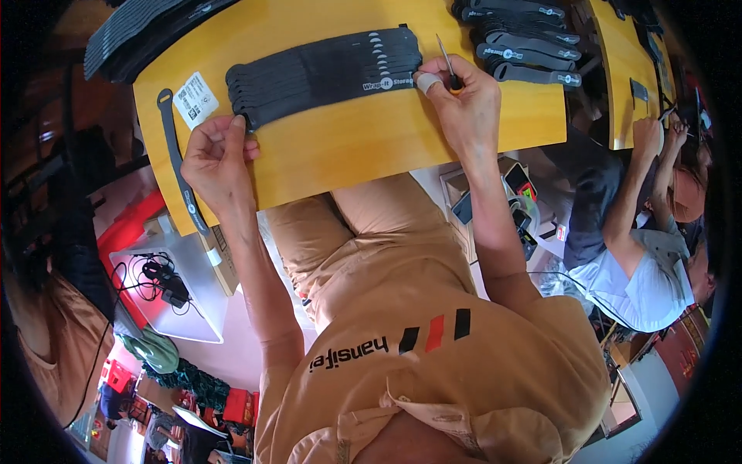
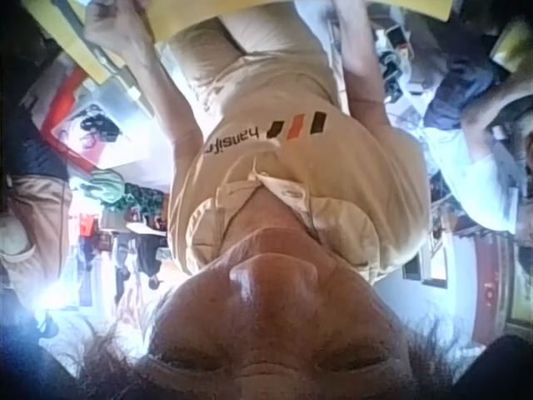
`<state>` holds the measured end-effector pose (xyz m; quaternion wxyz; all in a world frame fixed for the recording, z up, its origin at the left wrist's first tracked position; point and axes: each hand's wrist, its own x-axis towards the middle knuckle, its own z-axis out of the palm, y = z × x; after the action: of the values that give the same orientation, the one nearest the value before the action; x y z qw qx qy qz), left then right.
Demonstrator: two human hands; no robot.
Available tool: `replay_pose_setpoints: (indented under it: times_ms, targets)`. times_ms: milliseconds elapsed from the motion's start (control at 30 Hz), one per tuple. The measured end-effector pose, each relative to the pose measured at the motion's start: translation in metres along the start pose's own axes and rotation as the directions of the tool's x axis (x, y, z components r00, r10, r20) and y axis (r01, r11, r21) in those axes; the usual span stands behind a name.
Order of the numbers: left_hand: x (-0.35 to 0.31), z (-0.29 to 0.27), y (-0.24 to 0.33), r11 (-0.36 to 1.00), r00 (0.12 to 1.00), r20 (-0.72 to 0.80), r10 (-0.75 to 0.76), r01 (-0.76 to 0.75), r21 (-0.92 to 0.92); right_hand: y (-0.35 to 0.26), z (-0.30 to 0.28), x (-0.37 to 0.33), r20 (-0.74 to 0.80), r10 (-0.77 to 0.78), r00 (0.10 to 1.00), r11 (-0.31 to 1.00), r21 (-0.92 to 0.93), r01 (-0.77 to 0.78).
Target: The person is inspecting and cleaning black textile/plastic strips using a small handheld precision tool at a workshop desk.
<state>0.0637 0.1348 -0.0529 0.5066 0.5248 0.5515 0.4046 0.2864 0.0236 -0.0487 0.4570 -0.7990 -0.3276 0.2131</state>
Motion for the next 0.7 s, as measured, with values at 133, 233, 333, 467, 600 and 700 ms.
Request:
replay_pose_setpoints:
  times_ms: [133, 233, 333, 467, 600, 700]
  targets:
    - [-0.0004, 0.0015, -0.0006, 1.000, 1.000, -0.020, -0.007, 0.007, -0.004, -0.0006, 0.0012, -0.0002, -0.011, 0.006, 1.000, 1.000, -0.004, -0.006]
    - [0.0002, 0.0015, -0.0021, 1.000, 1.000, -0.027, 0.013, -0.013, -0.005, 0.0037, 0.0041, -0.0001, -0.017, -0.011, 1.000, 1.000, -0.001, 0.011]
    - [-0.0011, 0.0033, -0.0014, 1.000, 0.999, -0.036, 0.016, -0.016, -0.005, 0.0064, 0.0067, 0.0005, -0.069, -0.076, 0.995, 0.997, 0.002, 0.076]
    - [-0.0021, 0.0019, -0.0021, 0.999, 0.998, -0.041, 0.038, -0.039, -0.025, 0.0007, 0.0077, 0.0003, -0.068, -0.069, 0.995, 0.995, -0.076, 0.064]
    - [0.0017, 0.0025, -0.0026, 0.997, 0.999, -0.008, 0.041, -0.042, -0.062, -0.0009, 0.0053, 0.0025, -0.072, -0.059, 0.996, 0.985, -0.163, 0.047]
    - [0.0011, 0.0033, 0.0013, 0.998, 0.998, -0.031, 0.058, -0.057, 0.023, 0.0034, 0.0033, 0.0056, -0.041, -0.059, 0.997, 0.987, -0.151, 0.053]
